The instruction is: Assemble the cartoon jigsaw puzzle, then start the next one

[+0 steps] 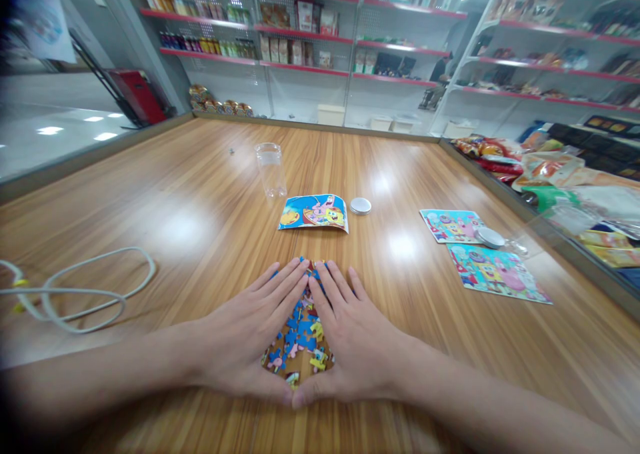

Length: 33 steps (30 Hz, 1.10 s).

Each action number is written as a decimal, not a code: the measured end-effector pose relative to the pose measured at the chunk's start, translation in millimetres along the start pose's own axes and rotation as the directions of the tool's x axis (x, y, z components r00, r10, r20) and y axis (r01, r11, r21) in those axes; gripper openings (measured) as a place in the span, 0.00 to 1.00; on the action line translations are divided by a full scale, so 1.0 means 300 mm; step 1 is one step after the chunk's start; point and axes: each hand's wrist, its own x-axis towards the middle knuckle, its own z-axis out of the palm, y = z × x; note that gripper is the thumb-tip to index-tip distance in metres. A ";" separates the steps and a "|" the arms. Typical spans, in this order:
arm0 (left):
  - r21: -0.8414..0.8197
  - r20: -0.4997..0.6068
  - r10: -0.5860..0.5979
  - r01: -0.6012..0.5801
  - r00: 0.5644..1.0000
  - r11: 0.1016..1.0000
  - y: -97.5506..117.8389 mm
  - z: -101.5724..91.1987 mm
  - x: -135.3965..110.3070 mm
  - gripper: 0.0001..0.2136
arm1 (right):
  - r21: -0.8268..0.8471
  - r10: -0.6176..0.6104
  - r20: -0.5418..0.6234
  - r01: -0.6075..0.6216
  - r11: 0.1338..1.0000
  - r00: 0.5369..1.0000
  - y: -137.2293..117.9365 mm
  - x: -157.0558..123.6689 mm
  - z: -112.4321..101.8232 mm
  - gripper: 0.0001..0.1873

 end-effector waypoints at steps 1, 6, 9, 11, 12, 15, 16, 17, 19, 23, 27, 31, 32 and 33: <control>0.000 0.003 -0.005 0.005 1.000 1.000 0.000 0.001 0.000 0.62 | 0.004 0.004 0.010 -0.004 1.000 1.000 -0.001 0.001 -0.001 0.72; 0.000 0.012 -0.021 0.021 1.000 1.000 -0.002 -0.004 0.004 0.60 | -0.004 -0.005 0.007 0.005 1.000 1.000 0.004 0.005 -0.003 0.68; 0.002 0.007 -0.023 0.023 1.000 1.000 -0.005 -0.008 0.006 0.60 | -0.031 -0.019 -0.033 0.018 0.999 0.999 0.012 0.005 -0.001 0.67; 0.004 -0.003 -0.031 0.031 1.000 1.000 -0.008 -0.008 0.006 0.60 | -0.039 -0.022 -0.060 0.020 0.999 0.998 0.019 0.006 0.002 0.68; 0.007 -0.012 -0.043 0.044 0.999 0.999 -0.009 -0.007 0.006 0.60 | -0.041 -0.019 -0.069 0.016 0.999 0.997 0.023 0.008 0.003 0.68; 0.021 -0.042 -0.102 0.103 0.994 0.994 -0.013 -0.004 0.008 0.60 | -0.049 0.009 -0.078 -0.012 0.999 0.997 0.037 0.016 0.003 0.71; 0.024 -0.043 -0.116 0.118 0.992 0.993 -0.014 -0.003 0.009 0.59 | -0.050 0.017 -0.071 -0.020 0.999 0.997 0.040 0.019 0.001 0.71; 0.026 -0.039 -0.123 0.124 0.992 0.992 -0.016 -0.003 0.010 0.58 | -0.048 0.020 -0.060 -0.023 0.999 0.998 0.043 0.022 -0.001 0.71; 0.029 -0.024 -0.119 0.120 0.993 0.992 -0.018 -0.005 0.013 0.57 | -0.038 0.019 -0.032 -0.020 0.999 0.999 0.046 0.028 -0.008 0.71; 0.033 -0.005 -0.102 0.102 0.995 0.994 -0.021 -0.008 0.016 0.57 | -0.025 0.009 -0.007 -0.009 1.000 1.000 0.045 0.031 -0.015 0.70; 0.036 -0.003 -0.085 0.085 0.996 0.996 -0.023 -0.006 0.017 0.55 | -0.033 -0.011 -0.033 0.010 0.999 0.999 0.044 0.032 -0.012 0.68; 0.041 -0.001 -0.074 0.074 0.997 0.996 -0.026 -0.008 0.019 0.55 | -0.049 -0.018 -0.043 0.015 0.999 0.999 0.044 0.034 -0.010 0.67; 0.041 0.003 -0.073 0.072 0.997 0.997 -0.027 -0.009 0.019 0.56 | -0.051 -0.019 -0.046 0.017 0.999 0.999 0.045 0.034 -0.009 0.67; 0.042 0.005 -0.072 0.072 0.997 0.997 -0.028 -0.009 0.020 0.55 | -0.053 -0.022 -0.052 0.020 0.998 0.998 0.046 0.034 -0.008 0.67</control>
